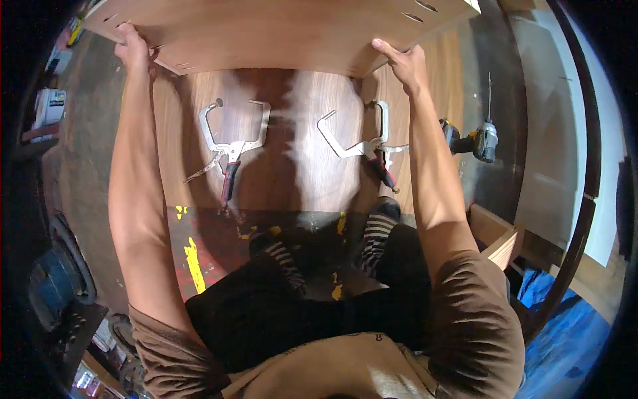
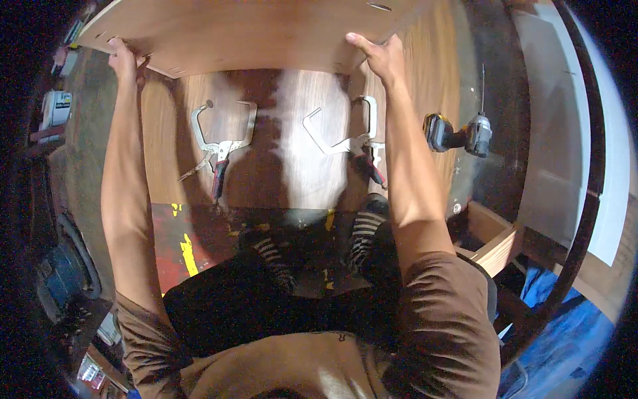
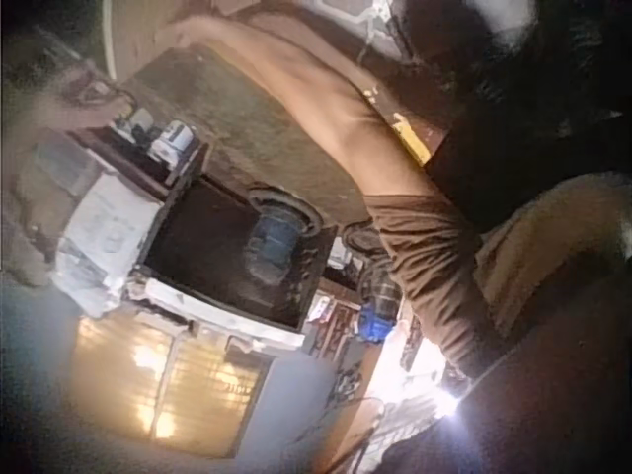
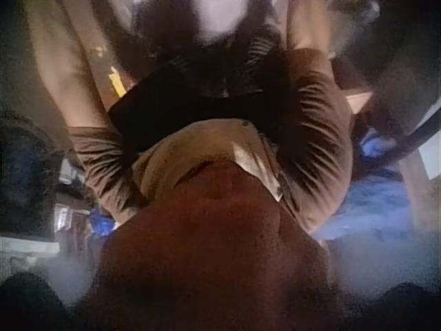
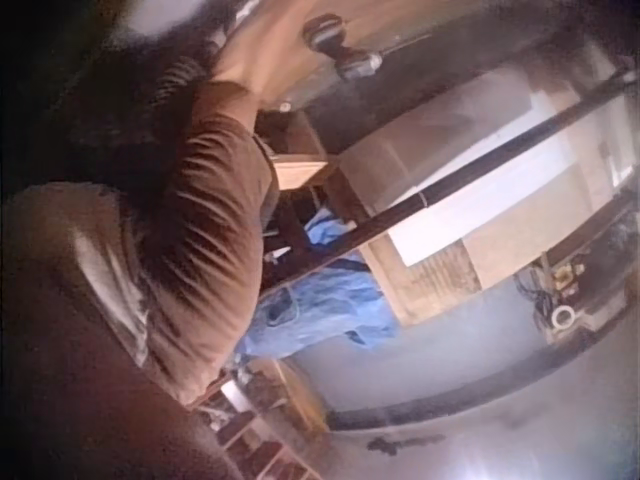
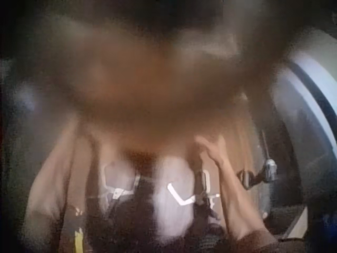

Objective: Assembling wooden panels into a cabinet or box structure using clamps and a drill.

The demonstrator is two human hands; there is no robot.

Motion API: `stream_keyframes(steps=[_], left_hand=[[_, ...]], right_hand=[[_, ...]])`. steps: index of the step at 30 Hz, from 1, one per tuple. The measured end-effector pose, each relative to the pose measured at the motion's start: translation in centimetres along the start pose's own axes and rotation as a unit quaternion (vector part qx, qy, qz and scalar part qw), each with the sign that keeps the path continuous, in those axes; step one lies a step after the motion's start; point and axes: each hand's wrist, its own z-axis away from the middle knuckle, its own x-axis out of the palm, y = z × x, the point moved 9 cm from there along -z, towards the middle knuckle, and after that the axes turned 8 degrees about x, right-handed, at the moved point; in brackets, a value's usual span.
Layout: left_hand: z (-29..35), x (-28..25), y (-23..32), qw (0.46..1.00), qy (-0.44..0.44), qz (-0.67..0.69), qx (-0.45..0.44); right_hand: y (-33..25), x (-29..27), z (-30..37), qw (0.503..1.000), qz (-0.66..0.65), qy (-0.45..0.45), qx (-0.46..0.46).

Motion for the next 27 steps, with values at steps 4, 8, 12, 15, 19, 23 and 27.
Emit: stream_keyframes(steps=[4, 8, 12, 15, 19, 23, 27], left_hand=[[0.7, 0.2, 1.2, 1.000, -0.014, 0.023, -0.013], [0.1, -0.5, 0.7, 1.000, -0.019, -0.009, -0.014], [-0.5, -0.3, 0.7, 0.998, -0.053, 0.012, -0.008], [-1.7, -1.5, 0.0, 0.999, -0.052, 0.007, -0.004], [-2.7, -1.9, -0.5, 0.999, -0.048, 0.001, -0.004], [-4.1, -2.8, -0.2, 0.998, -0.051, -0.029, -0.012], [-5.4, -3.8, 0.5, 0.999, -0.031, -0.007, -0.040]], right_hand=[[0.4, -0.2, -0.4, 0.999, 0.044, 0.021, -0.005], [0.3, 0.5, -0.2, 0.998, 0.059, 0.016, -0.009], [0.2, 0.9, -0.1, 0.993, 0.096, 0.058, -0.019], [-0.1, 1.6, 0.2, 0.995, 0.085, 0.052, 0.002], [-0.7, 2.5, 0.4, 0.995, 0.062, 0.070, -0.024], [-0.5, 3.8, 0.4, 0.987, 0.133, 0.088, 0.000], [-2.2, 5.5, 1.7, 0.990, 0.106, 0.092, 0.018]])
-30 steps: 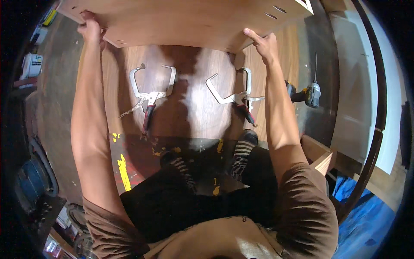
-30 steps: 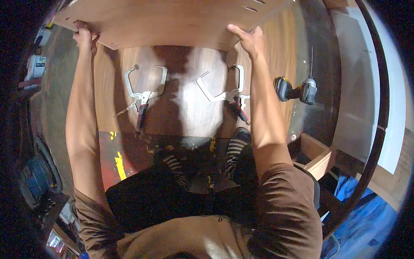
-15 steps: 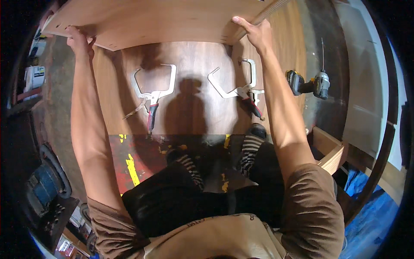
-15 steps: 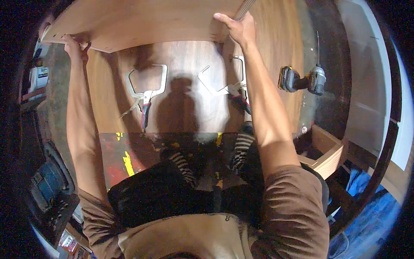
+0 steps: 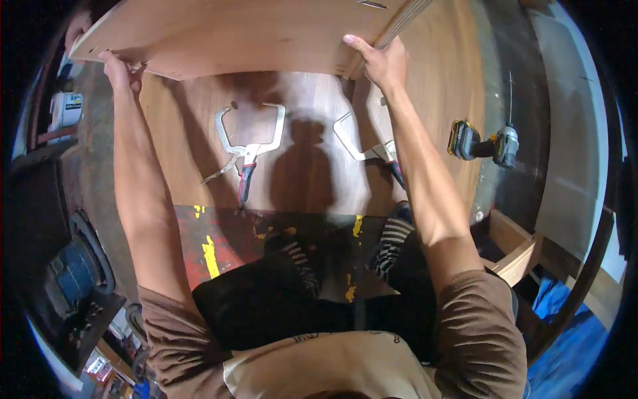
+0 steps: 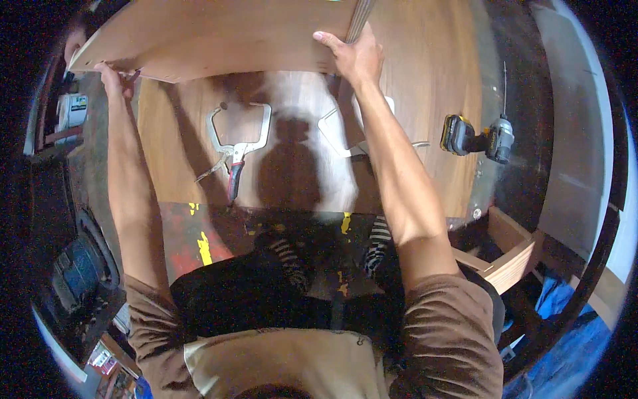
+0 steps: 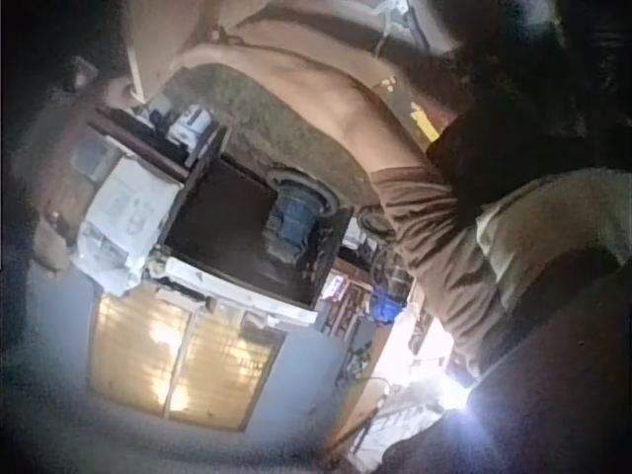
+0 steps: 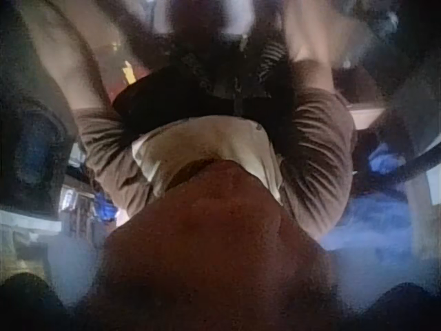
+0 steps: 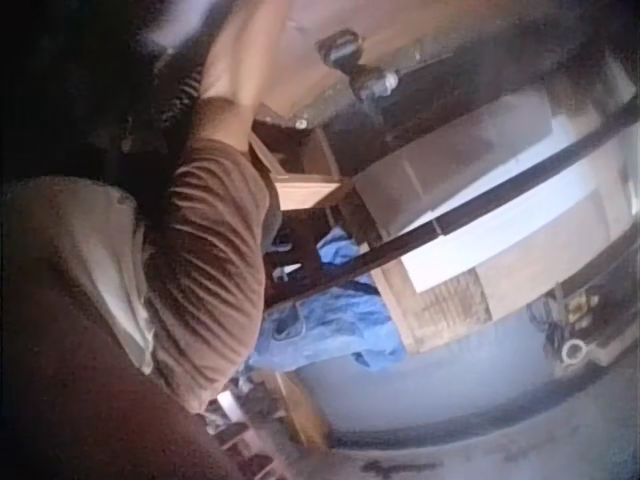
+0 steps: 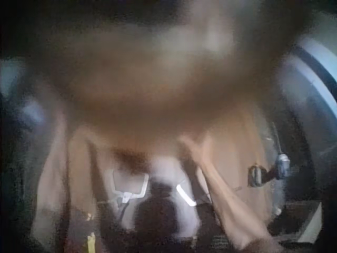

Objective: Assembling wooden panels into a cabinet or box structure using clamps and a drill.

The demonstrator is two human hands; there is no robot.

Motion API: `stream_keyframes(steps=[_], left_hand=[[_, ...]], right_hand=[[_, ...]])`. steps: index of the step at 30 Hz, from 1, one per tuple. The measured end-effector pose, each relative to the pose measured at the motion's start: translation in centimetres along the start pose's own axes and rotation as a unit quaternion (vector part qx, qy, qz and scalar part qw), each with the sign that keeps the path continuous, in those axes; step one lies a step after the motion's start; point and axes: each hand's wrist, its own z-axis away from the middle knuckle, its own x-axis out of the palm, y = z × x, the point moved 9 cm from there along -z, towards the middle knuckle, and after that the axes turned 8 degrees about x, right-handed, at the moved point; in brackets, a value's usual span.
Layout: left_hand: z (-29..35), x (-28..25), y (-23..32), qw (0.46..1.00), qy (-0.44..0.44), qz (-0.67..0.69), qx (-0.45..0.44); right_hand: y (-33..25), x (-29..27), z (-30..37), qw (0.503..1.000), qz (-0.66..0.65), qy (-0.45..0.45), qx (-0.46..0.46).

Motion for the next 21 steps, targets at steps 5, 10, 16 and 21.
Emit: stream_keyframes(steps=[5, 10, 16, 21], left_hand=[[-0.2, -0.9, -0.3, 0.999, -0.021, 0.011, -0.023], [0.4, -1.9, -0.8, 0.999, -0.014, -0.006, -0.033], [7.5, 4.4, 8.8, 0.919, 0.032, -0.213, 0.330], [20.8, 18.5, 14.3, 0.791, -0.176, -0.307, 0.499]], right_hand=[[-0.6, 1.3, 0.9, 1.000, -0.011, 0.009, -0.010], [0.2, 1.3, 1.1, 0.999, -0.034, -0.024, -0.020], [0.9, -0.3, -1.8, 0.969, -0.119, -0.217, -0.021], [2.6, 0.9, -2.6, 0.977, 0.029, -0.203, -0.051]])
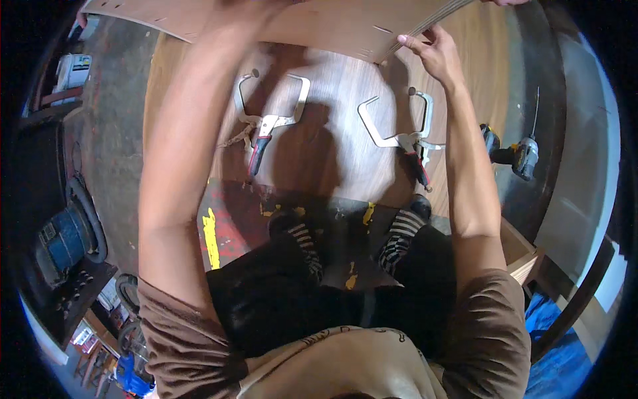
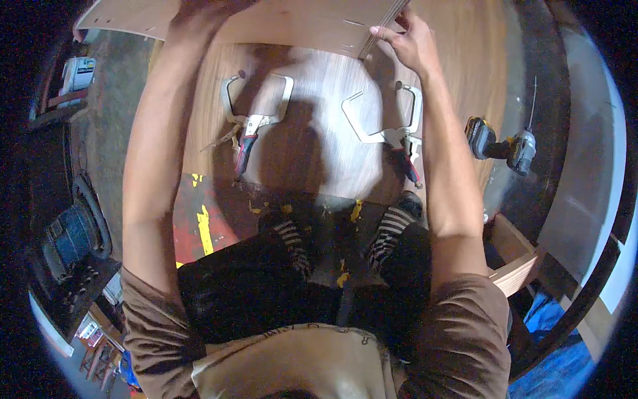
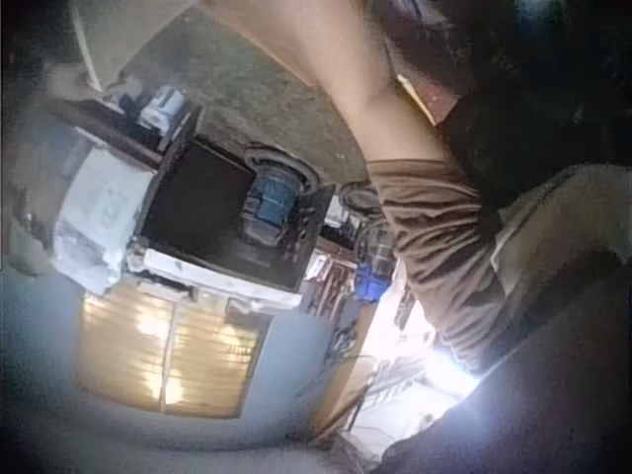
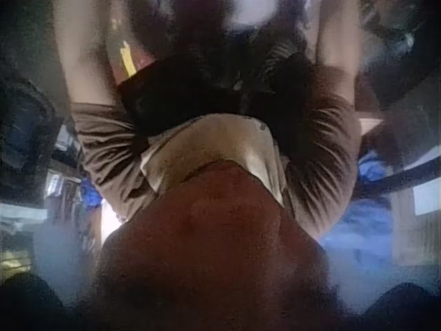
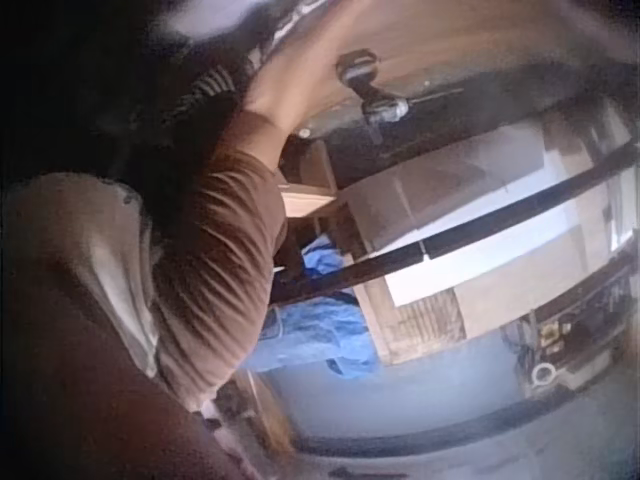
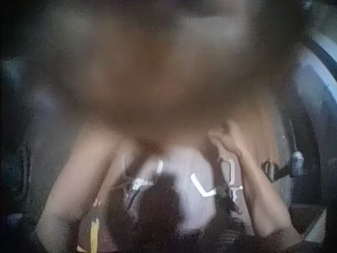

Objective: Assembling wooden panels into a cabinet or box structure using clamps and a drill.

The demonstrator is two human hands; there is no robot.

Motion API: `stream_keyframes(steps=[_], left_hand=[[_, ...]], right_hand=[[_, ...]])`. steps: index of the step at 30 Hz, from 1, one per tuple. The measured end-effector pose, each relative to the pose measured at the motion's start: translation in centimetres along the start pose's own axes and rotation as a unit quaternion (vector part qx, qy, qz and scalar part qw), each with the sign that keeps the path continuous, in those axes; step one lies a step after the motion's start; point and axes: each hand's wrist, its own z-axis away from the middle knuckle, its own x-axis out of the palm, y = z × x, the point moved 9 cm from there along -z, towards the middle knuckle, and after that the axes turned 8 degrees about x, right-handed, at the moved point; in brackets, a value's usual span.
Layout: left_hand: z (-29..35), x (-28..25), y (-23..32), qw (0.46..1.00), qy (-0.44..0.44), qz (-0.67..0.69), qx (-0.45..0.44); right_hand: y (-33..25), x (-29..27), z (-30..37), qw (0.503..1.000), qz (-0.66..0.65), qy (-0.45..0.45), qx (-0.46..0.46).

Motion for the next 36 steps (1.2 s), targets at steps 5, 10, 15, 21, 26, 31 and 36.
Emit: stream_keyframes(steps=[5, 10, 15, 21, 26, 31, 36], left_hand=[[-2.5, 3.1, 6.2, 0.992, -0.110, -0.020, 0.064], [-3.2, 3.7, 7.9, 0.987, -0.140, -0.022, 0.076], [-3.7, 3.4, 7.8, 0.985, -0.151, -0.026, 0.074], [-4.5, 3.6, 9.3, 0.982, -0.165, -0.033, 0.084], [-5.1, 3.3, 10.0, 0.978, -0.182, -0.049, 0.085], [-6.5, 2.7, 10.9, 0.972, -0.202, -0.078, 0.090], [-7.9, 3.9, 13.8, 0.963, -0.231, -0.101, 0.098]], right_hand=[[-1.9, 0.5, 1.7, 0.993, 0.050, 0.055, -0.090], [-1.1, 0.5, 1.2, 0.990, 0.133, 0.029, -0.025], [-1.5, 1.8, 2.0, 0.974, 0.209, 0.088, -0.005], [-1.0, 1.3, 2.2, 0.973, 0.211, 0.093, -0.010], [-0.5, 0.5, 1.7, 0.973, 0.224, 0.047, -0.011], [-0.3, 0.2, -0.7, 0.967, 0.240, -0.075, -0.043], [1.2, -1.8, -2.8, 0.944, 0.251, -0.187, -0.105]])
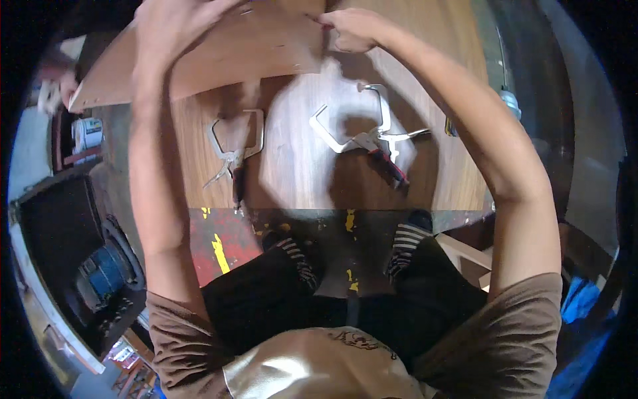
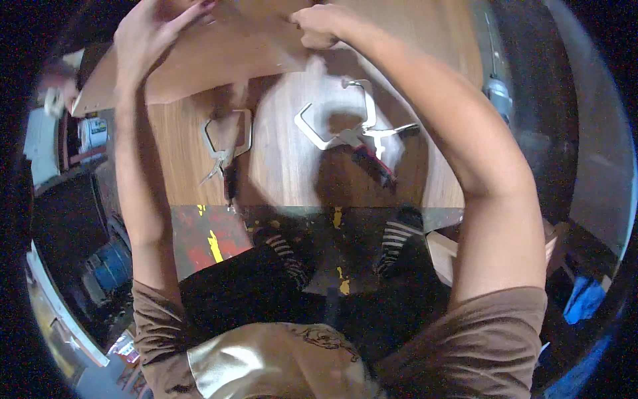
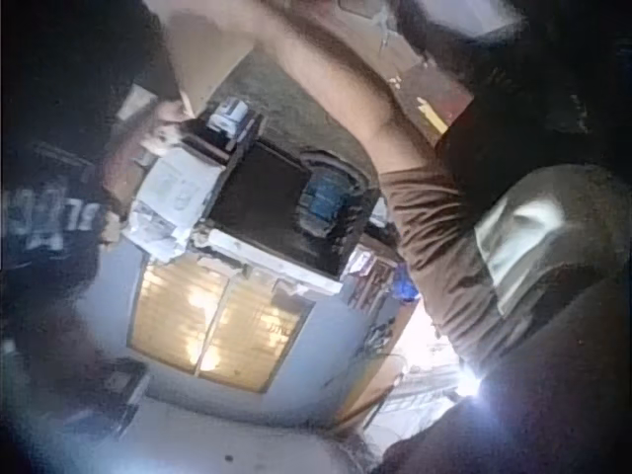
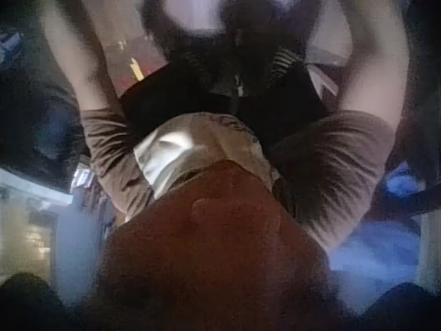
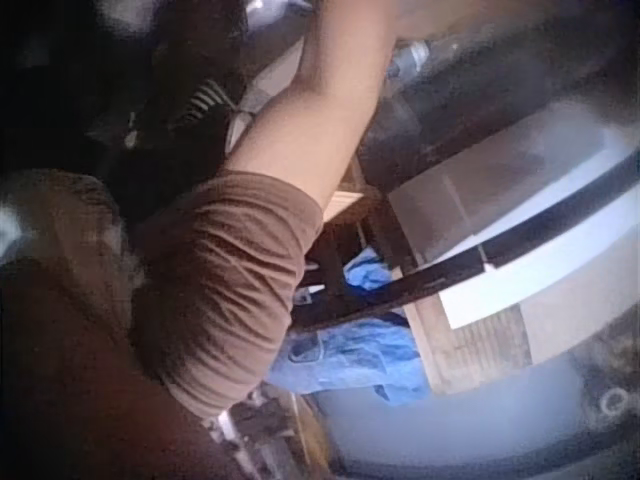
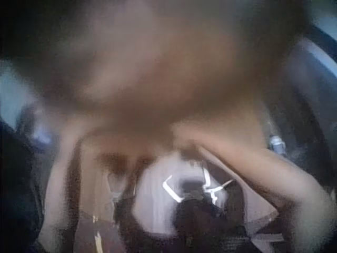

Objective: Assembling wooden panels into a cabinet or box structure using clamps and a drill.

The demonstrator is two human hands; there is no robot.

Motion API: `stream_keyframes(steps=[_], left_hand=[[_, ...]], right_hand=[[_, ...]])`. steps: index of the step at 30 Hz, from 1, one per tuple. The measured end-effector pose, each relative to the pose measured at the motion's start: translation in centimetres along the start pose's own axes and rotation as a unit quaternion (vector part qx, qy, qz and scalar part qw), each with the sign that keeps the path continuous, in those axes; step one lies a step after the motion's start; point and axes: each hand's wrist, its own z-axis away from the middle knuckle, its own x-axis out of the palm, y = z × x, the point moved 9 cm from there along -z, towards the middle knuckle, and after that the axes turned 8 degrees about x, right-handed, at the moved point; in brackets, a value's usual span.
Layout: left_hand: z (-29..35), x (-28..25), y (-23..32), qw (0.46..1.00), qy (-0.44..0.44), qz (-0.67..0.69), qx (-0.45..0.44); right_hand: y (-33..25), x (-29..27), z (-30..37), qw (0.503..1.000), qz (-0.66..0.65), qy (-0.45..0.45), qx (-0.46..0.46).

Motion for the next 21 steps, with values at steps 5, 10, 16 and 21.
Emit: stream_keyframes(steps=[5, 10, 16, 21], left_hand=[[0.2, -0.7, 0.7, 0.992, -0.078, -0.039, -0.088], [0.7, 0.5, -1.0, 0.995, -0.022, 0.093, -0.035], [0.5, 1.9, -1.4, 0.980, -0.068, 0.173, -0.075], [1.2, 1.9, -3.2, 0.975, -0.070, 0.174, -0.116]], right_hand=[[-2.0, 2.5, 1.7, 0.966, -0.247, 0.043, -0.062], [-4.0, 8.2, 5.1, 0.929, -0.355, -0.015, 0.104], [-3.2, 7.8, 5.5, 0.937, -0.341, 0.003, 0.081], [-3.2, 7.3, 5.4, 0.930, -0.347, 0.100, 0.075]])
